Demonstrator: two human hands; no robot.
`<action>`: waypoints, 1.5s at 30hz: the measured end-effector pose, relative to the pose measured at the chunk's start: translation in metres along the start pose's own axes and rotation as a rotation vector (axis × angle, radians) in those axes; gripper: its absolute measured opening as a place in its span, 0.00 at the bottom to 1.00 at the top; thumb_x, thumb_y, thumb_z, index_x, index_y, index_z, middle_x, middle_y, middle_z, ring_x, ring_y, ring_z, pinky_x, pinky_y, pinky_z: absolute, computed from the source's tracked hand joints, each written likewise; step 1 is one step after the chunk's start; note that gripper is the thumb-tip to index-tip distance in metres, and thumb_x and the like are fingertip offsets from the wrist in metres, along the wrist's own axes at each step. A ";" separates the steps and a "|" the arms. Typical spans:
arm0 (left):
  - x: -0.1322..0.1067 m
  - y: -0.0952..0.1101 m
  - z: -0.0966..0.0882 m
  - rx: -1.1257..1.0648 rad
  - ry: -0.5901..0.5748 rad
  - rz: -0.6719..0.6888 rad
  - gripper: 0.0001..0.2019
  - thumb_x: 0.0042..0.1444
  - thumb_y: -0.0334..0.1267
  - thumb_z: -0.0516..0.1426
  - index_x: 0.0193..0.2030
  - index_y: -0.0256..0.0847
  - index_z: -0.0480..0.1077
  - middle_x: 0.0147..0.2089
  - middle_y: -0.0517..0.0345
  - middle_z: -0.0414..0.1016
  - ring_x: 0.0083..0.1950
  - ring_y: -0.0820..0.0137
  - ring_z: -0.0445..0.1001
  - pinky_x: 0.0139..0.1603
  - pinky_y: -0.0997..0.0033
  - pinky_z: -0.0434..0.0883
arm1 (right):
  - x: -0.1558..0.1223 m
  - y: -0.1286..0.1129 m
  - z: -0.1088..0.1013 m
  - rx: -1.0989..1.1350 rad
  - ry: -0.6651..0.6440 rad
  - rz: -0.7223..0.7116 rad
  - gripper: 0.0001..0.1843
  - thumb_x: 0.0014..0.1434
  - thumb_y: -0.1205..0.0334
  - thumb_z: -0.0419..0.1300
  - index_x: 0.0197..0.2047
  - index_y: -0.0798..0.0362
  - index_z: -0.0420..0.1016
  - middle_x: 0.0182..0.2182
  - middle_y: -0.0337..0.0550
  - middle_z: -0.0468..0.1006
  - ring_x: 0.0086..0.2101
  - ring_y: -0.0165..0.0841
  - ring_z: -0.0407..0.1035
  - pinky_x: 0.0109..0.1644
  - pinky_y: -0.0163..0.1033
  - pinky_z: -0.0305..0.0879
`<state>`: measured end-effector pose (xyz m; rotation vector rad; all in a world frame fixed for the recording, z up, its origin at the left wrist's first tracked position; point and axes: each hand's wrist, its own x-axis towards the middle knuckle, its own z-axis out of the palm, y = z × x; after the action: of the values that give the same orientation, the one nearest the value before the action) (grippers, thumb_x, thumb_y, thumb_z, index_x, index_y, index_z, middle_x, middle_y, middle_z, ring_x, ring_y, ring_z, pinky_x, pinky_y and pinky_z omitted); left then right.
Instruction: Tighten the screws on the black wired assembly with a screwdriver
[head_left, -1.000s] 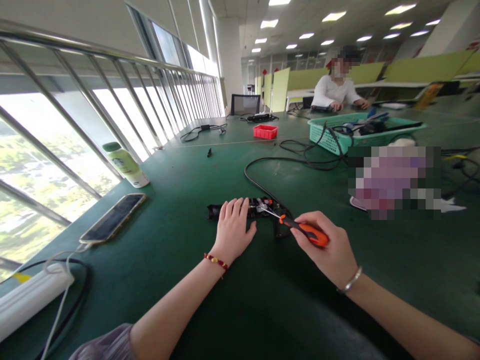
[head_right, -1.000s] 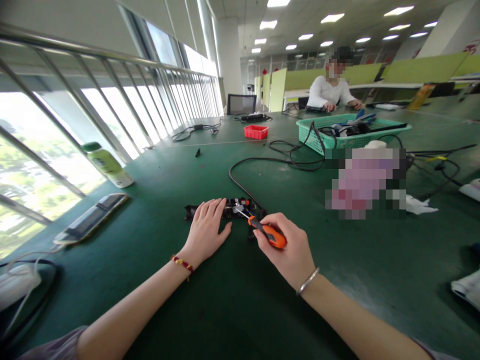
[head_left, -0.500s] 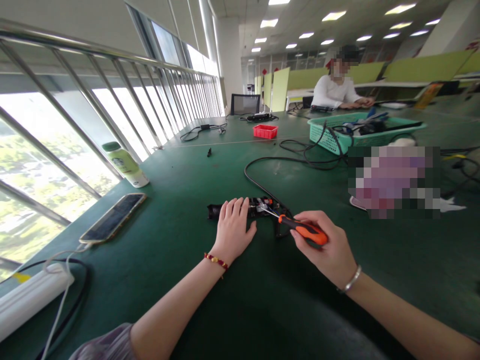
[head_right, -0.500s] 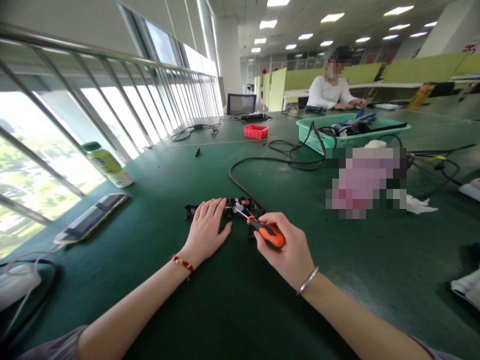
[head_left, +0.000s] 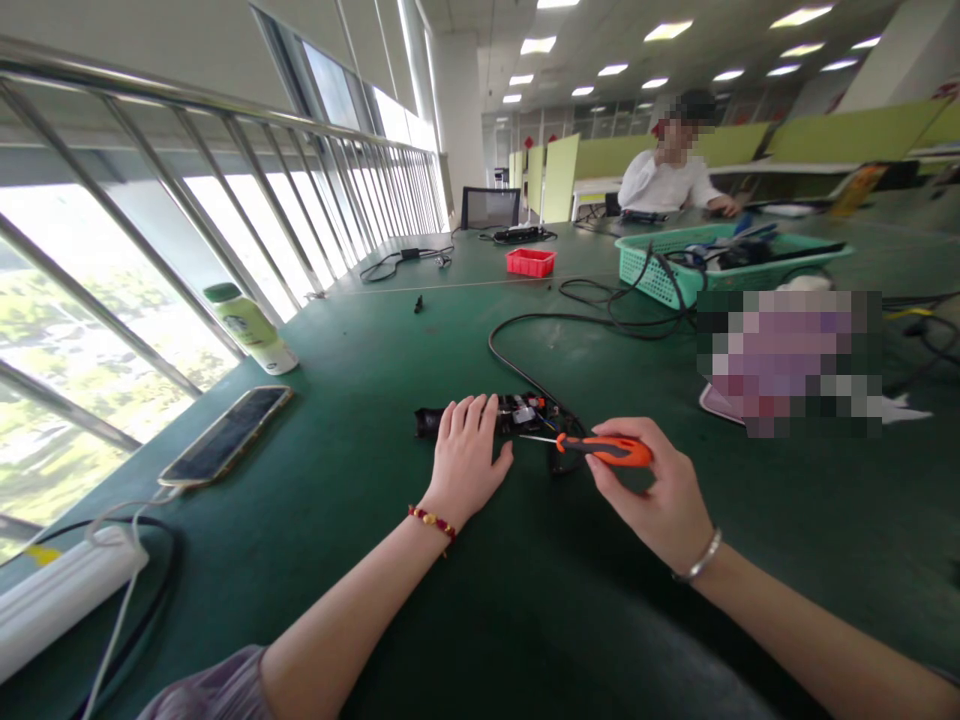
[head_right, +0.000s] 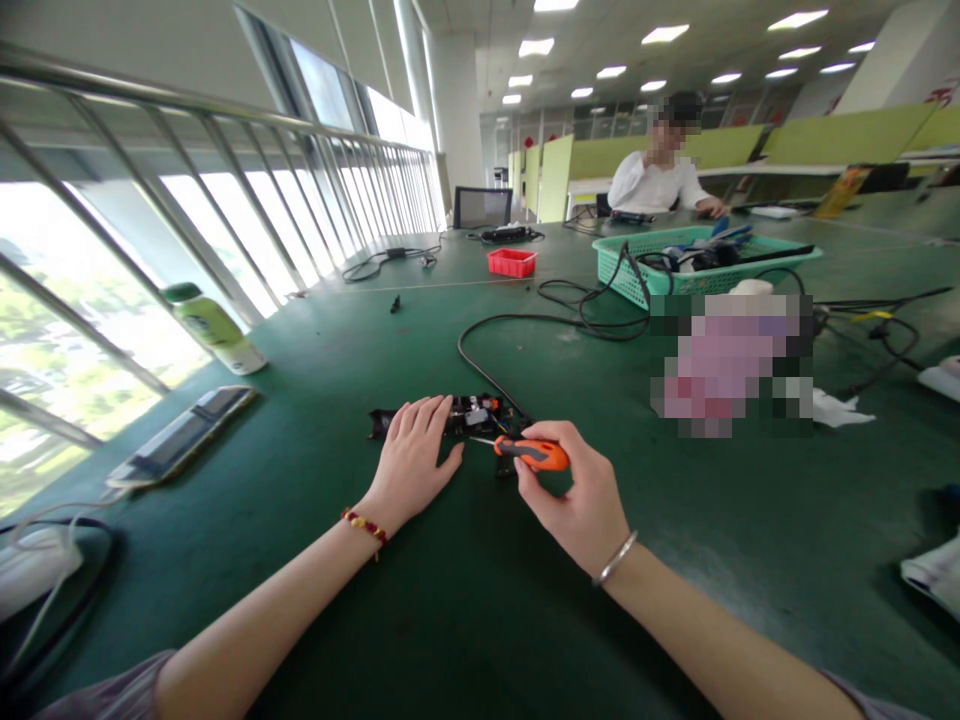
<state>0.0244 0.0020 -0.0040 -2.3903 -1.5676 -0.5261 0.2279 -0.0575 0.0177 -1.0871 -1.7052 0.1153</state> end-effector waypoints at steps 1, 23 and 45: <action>0.000 0.000 0.000 -0.001 -0.001 0.000 0.27 0.58 0.41 0.52 0.63 0.30 0.57 0.60 0.44 0.64 0.62 0.55 0.60 0.66 0.51 0.55 | 0.000 0.000 -0.001 -0.007 0.027 -0.021 0.11 0.54 0.67 0.60 0.41 0.50 0.67 0.33 0.38 0.75 0.29 0.27 0.72 0.33 0.31 0.70; 0.000 0.000 -0.001 -0.004 0.007 0.005 0.27 0.58 0.40 0.52 0.63 0.31 0.57 0.60 0.43 0.64 0.62 0.55 0.60 0.66 0.51 0.55 | 0.005 0.008 -0.003 0.002 0.122 0.106 0.08 0.55 0.64 0.60 0.39 0.51 0.67 0.34 0.40 0.73 0.32 0.31 0.72 0.36 0.37 0.71; 0.000 0.001 -0.001 -0.007 0.017 0.014 0.26 0.59 0.40 0.51 0.62 0.32 0.57 0.60 0.43 0.65 0.62 0.55 0.61 0.65 0.50 0.56 | 0.005 0.008 -0.010 0.091 0.068 0.254 0.07 0.58 0.60 0.56 0.40 0.52 0.67 0.22 0.34 0.66 0.21 0.28 0.64 0.23 0.34 0.62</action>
<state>0.0251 0.0013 -0.0031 -2.3936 -1.5436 -0.5484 0.2406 -0.0537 0.0210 -1.2214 -1.4817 0.3108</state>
